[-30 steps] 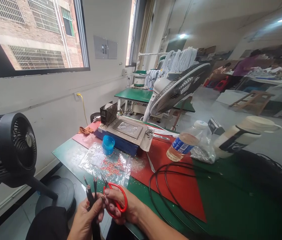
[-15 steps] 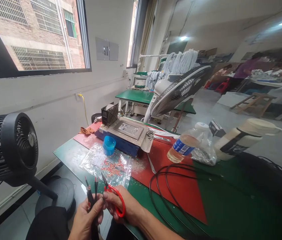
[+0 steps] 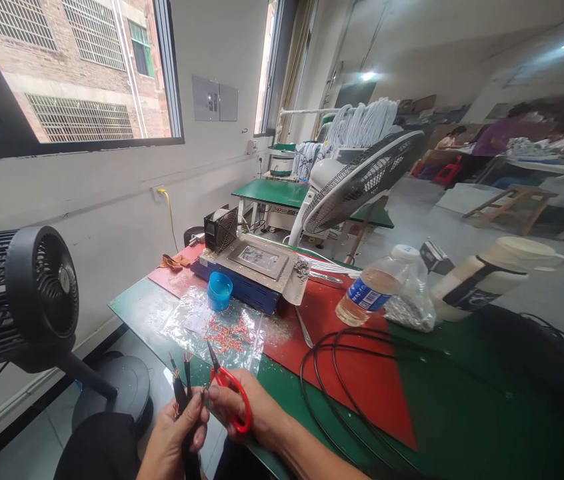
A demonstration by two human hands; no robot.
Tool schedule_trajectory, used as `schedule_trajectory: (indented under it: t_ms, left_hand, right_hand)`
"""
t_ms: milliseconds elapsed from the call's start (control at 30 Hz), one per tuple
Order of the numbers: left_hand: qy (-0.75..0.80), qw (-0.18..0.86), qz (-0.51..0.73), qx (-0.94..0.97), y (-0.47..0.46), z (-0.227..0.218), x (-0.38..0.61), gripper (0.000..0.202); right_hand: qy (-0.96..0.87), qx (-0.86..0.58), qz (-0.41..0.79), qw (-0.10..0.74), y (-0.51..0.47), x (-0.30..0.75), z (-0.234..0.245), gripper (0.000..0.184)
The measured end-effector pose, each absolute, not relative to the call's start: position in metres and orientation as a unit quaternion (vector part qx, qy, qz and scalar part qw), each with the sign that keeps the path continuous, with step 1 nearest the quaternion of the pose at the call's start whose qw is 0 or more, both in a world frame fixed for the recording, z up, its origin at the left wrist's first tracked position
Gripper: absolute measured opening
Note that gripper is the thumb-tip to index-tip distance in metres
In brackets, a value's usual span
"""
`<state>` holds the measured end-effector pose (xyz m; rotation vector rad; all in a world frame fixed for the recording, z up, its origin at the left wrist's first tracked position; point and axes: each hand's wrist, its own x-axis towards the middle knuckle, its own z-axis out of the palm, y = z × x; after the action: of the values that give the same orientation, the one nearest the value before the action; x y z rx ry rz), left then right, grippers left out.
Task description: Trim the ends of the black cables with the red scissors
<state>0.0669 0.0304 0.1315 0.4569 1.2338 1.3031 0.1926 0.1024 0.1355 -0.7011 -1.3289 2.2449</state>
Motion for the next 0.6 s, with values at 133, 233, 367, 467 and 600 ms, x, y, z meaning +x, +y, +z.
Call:
schedule_trajectory:
  t_ms: [133, 233, 367, 467, 600]
  left_hand:
    - [0.539, 0.592, 0.573, 0.175, 0.0303, 0.1321, 0.0702, 0.028]
    - [0.538, 0.593, 0.566, 0.197, 0.0298, 0.1318, 0.0700, 0.029]
    - [0.533, 0.611, 0.534, 0.240, 0.0270, 0.1334, 0.0650, 0.029]
    - [0.526, 0.630, 0.510, 0.258, 0.0236, 0.1347, 0.0620, 0.026]
    - [0.499, 0.657, 0.495, 0.273, 0.0213, 0.1345, 0.0626, 0.024]
  right_hand:
    - [-0.481, -0.260, 0.807, 0.222, 0.1027, 0.1934, 0.1378, 0.049]
    - [-0.462, -0.254, 0.825, 0.202, 0.1044, 0.1946, 0.1350, 0.046]
    - [-0.411, -0.228, 0.871, 0.141, 0.1073, 0.1968, 0.1317, 0.039]
    - [-0.378, -0.251, 0.885, 0.102, 0.1075, 0.1969, 0.1318, 0.034]
    - [-0.392, -0.276, 0.868, 0.126, 0.1064, 0.1956, 0.1322, 0.034]
